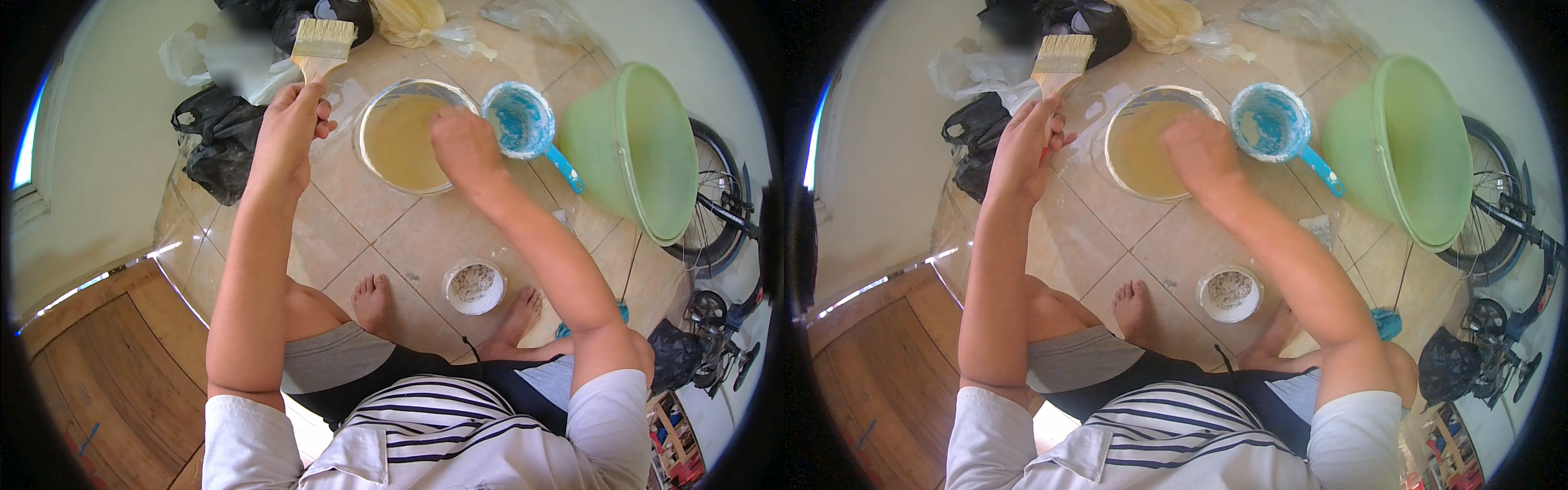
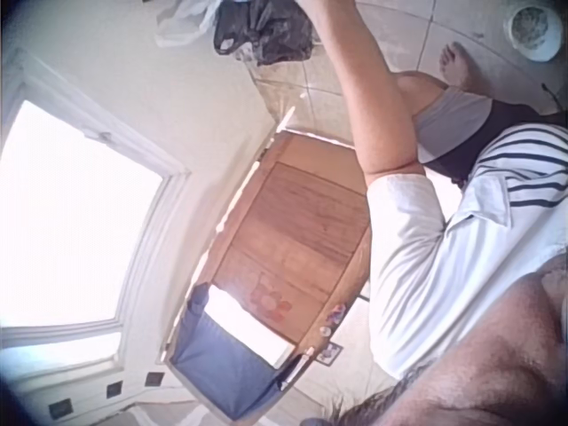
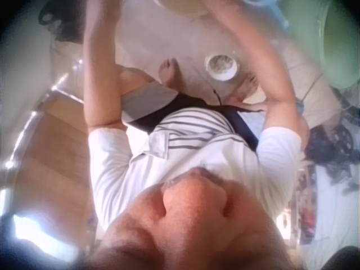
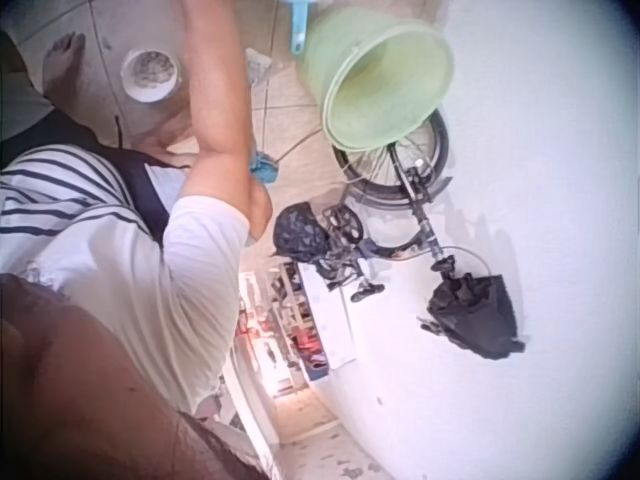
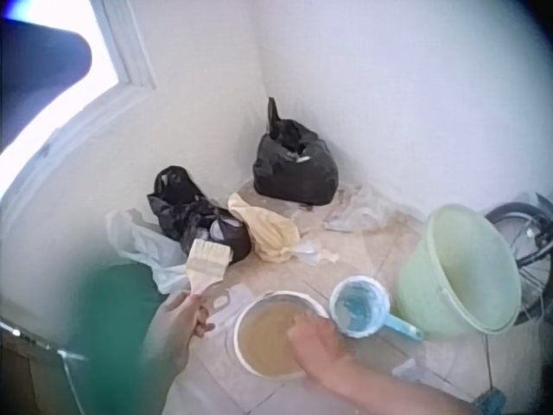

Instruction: The person mixes paint in a bucket using a wooden stick and adds a small amount of liquid from a cup while sitting on the floor.

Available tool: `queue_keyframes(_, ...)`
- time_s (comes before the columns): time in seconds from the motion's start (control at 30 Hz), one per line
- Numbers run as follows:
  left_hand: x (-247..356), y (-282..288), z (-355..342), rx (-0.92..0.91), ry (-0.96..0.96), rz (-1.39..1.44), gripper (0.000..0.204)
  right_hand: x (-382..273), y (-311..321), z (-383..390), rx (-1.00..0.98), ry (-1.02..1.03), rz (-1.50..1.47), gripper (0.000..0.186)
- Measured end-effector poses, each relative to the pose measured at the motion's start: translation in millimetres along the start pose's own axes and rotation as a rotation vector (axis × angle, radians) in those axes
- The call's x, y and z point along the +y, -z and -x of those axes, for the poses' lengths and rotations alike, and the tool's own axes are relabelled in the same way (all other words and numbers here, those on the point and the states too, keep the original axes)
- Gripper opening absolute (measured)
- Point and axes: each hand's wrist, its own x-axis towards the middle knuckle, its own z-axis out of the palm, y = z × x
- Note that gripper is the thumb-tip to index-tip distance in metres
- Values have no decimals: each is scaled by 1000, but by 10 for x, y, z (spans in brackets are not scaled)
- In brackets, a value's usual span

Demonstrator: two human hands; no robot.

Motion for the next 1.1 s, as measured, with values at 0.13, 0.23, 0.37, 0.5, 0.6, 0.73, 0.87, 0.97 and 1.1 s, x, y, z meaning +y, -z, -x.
queue_keyframes(0.13,-1,36,-22,3,4,11,27,-52,204,-31,-367,-80,-30,15)
queue_keyframes(0.23,3,-14,-20,-16,4,20,27,-125,47,10,-316,-8,-192,15)
queue_keyframes(0.37,-28,-13,-38,-29,-5,26,25,-80,12,5,-150,-41,-153,14)
queue_keyframes(0.5,34,-15,-17,-33,-38,38,28,117,291,-63,-134,-56,-158,15)
queue_keyframes(0.6,65,-59,8,-35,-35,38,25,179,309,-68,-85,-77,-149,16)
queue_keyframes(0.73,61,-65,21,-47,-41,38,22,161,426,-51,20,-113,-401,15)
queue_keyframes(0.87,61,-95,26,-44,-52,64,22,299,419,-7,10,-63,-259,14)
queue_keyframes(0.97,108,-112,43,-39,-58,77,22,317,436,6,-8,-54,-129,13)
queue_keyframes(1.1,108,-139,70,-43,-53,71,22,293,428,21,54,-23,-125,12)
